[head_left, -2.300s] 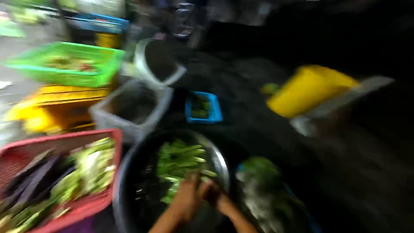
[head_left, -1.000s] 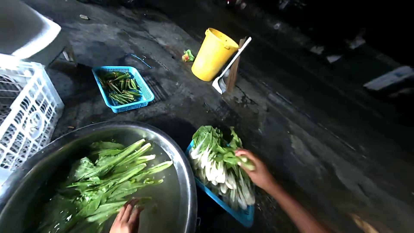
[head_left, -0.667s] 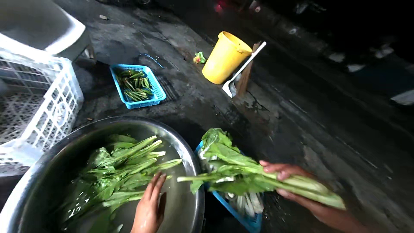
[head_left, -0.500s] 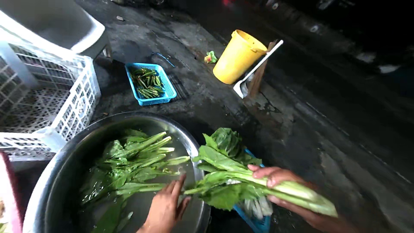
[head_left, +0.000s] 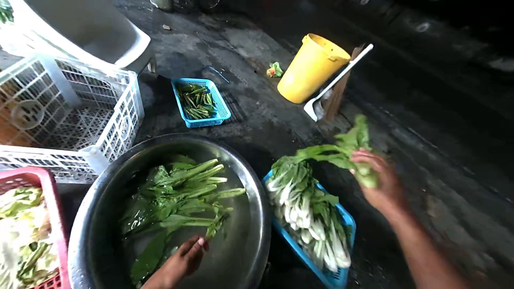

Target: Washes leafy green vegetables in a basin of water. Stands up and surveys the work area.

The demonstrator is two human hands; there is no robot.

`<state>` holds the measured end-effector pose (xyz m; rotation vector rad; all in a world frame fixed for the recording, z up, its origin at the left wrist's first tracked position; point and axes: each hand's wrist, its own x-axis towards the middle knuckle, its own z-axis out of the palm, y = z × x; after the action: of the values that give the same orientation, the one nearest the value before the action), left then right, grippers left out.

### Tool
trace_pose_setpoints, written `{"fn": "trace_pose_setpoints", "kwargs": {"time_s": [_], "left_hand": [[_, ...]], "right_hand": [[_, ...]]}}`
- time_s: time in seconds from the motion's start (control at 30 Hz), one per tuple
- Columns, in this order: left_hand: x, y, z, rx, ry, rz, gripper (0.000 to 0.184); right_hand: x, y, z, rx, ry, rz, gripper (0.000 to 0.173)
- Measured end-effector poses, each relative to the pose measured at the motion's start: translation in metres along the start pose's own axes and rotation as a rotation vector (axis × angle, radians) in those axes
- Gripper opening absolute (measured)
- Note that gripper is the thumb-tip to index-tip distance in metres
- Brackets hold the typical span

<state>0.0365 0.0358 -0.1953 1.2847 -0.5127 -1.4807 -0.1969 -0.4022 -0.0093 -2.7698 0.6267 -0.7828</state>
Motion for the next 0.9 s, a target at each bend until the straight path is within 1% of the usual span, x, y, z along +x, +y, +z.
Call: {"fn": "trace_pose_setpoints", "kwargs": {"time_s": [0.07, 0.1, 0.13, 0.17, 0.23, 0.27, 0.3, 0.37, 0.43, 0.47, 0.5, 0.53, 0.57, 0.6, 0.63, 0.67, 0.7, 0.73, 0.77, 0.8, 0.83, 0.9], "left_hand": [[-0.005, -0.001, 0.005, -0.047, 0.089, -0.009, 0.032], [-0.008, -0.003, 0.005, -0.041, 0.135, 0.001, 0.031], [-0.012, -0.006, 0.004, 0.0, 0.175, 0.011, 0.029], [-0.018, -0.008, 0.001, 0.073, 0.208, 0.012, 0.028], [-0.031, -0.012, -0.008, 0.208, 0.303, -0.025, 0.028], [-0.037, -0.016, -0.013, 0.259, 0.365, -0.045, 0.029], [-0.043, -0.021, -0.02, 0.297, 0.424, -0.051, 0.029], [-0.051, -0.031, -0.032, 0.303, 0.567, -0.045, 0.026], [-0.052, -0.039, -0.034, 0.191, 0.682, -0.044, 0.019], [-0.05, -0.042, -0.032, 0.098, 0.713, -0.061, 0.018], [-0.046, -0.043, -0.029, -0.002, 0.735, -0.078, 0.017], [-0.04, -0.043, -0.024, -0.09, 0.744, -0.097, 0.02], [-0.034, -0.043, -0.018, -0.159, 0.735, -0.122, 0.022], [-0.026, -0.045, -0.011, -0.217, 0.701, -0.154, 0.023], [-0.019, -0.047, -0.004, -0.262, 0.647, -0.186, 0.023], [-0.011, -0.05, 0.004, -0.293, 0.582, -0.22, 0.024], [-0.003, -0.052, 0.012, -0.317, 0.516, -0.259, 0.024], [0.004, -0.053, 0.018, -0.332, 0.468, -0.305, 0.025], [0.01, -0.056, 0.022, -0.336, 0.435, -0.346, 0.027], [0.016, -0.059, 0.023, -0.318, 0.428, -0.376, 0.028], [0.02, -0.063, 0.019, -0.273, 0.436, -0.407, 0.03], [0.023, -0.074, 0.004, -0.12, 0.47, -0.482, 0.034]], "right_hand": [[-0.005, 0.022, 0.039, -0.159, -0.039, 0.059, 0.035], [-0.014, 0.034, 0.063, -0.202, -0.082, 0.109, 0.038], [-0.028, 0.042, 0.088, -0.219, -0.161, 0.174, 0.04], [-0.043, 0.046, 0.111, -0.232, -0.282, 0.242, 0.044], [-0.072, 0.047, 0.149, -0.228, -0.611, 0.382, 0.055], [-0.081, 0.044, 0.162, -0.241, -0.738, 0.431, 0.061], [-0.084, 0.038, 0.169, -0.278, -0.802, 0.473, 0.065], [-0.075, 0.02, 0.168, -0.356, -0.791, 0.527, 0.069], [-0.049, -0.009, 0.157, -0.362, -0.71, 0.513, 0.072], [-0.034, -0.029, 0.155, -0.321, -0.64, 0.469, 0.069], [-0.02, -0.054, 0.158, -0.26, -0.584, 0.409, 0.061], [-0.008, -0.087, 0.163, -0.18, -0.599, 0.365, 0.049], [-0.005, -0.122, 0.172, -0.076, -0.685, 0.319, 0.04], [-0.01, -0.153, 0.186, 0.031, -0.827, 0.259, 0.036], [-0.023, -0.176, 0.207, 0.105, -0.971, 0.177, 0.037], [-0.039, -0.194, 0.234, 0.123, -1.088, 0.119, 0.043], [-0.054, -0.209, 0.262, 0.092, -1.176, 0.111, 0.056], [-0.07, -0.222, 0.287, 0.061, -1.214, 0.16, 0.067], [-0.084, -0.235, 0.308, 0.036, -1.211, 0.252, 0.073], [-0.095, -0.249, 0.322, 0.002, -1.185, 0.352, 0.072], [-0.103, -0.263, 0.33, -0.006, -1.184, 0.459, 0.066], [-0.118, -0.279, 0.333, 0.096, -1.259, 0.614, 0.054]]}}
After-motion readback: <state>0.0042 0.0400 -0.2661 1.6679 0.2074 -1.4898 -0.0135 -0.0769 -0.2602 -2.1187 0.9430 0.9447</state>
